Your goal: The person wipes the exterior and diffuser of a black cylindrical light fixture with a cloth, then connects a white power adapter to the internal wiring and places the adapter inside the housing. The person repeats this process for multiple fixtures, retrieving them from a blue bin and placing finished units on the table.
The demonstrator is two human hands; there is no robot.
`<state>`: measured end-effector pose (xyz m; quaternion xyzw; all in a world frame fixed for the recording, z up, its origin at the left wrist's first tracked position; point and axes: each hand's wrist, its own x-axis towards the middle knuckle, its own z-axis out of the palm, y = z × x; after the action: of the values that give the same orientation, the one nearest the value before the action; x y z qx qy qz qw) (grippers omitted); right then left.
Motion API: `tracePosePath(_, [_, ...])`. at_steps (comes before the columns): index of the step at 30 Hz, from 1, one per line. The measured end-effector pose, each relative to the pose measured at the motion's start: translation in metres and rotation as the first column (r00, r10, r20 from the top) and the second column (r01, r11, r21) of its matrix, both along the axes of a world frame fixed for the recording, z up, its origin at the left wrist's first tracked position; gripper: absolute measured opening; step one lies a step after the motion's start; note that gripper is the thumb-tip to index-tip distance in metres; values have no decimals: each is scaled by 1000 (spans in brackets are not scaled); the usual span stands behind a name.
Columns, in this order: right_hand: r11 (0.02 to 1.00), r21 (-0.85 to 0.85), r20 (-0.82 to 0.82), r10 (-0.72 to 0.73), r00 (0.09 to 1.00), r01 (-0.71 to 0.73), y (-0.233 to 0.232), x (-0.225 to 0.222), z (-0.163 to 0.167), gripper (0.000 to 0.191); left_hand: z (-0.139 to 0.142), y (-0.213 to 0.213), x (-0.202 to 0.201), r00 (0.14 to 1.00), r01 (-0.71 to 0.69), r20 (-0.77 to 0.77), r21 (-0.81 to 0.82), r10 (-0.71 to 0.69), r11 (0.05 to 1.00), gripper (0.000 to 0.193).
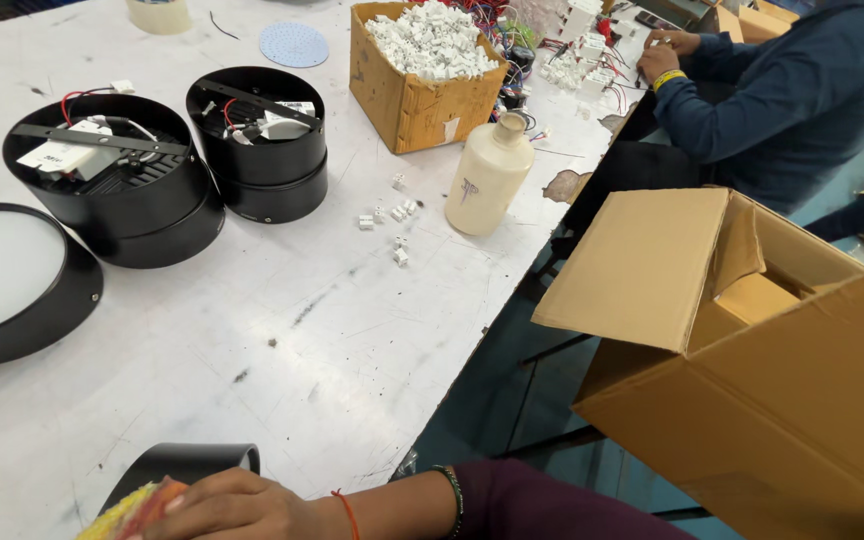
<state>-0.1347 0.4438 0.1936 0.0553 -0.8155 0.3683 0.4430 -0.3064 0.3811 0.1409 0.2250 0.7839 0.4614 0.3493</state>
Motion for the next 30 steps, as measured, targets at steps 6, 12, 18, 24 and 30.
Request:
tracePosePath(6, [997, 78, 28, 17, 999, -19, 8, 2, -26, 9, 1, 5, 2, 1000, 23, 2, -19, -23, 1000, 78])
tracePosePath(12, [993, 112, -84, 36, 996, -27, 11, -6, -43, 7, 6, 8, 5, 1000, 24, 4, -32, -24, 999, 78])
tracePosePath(18, [989, 131, -66, 81, 995, -72, 30, -4, -41, 8, 7, 19, 10, 999, 33, 25, -40, -32, 999, 77])
tracePosePath(24, [984, 174, -79, 49, 996, -35, 50, -1, 0, 23, 11, 22, 12, 999, 24, 32, -15, -23, 1000, 77])
tracePosePath(30, [979, 158, -157, 154, 975, -130, 65, -11, 29, 32, 25, -31, 2, 995, -95, -12, -3, 95, 996, 77])
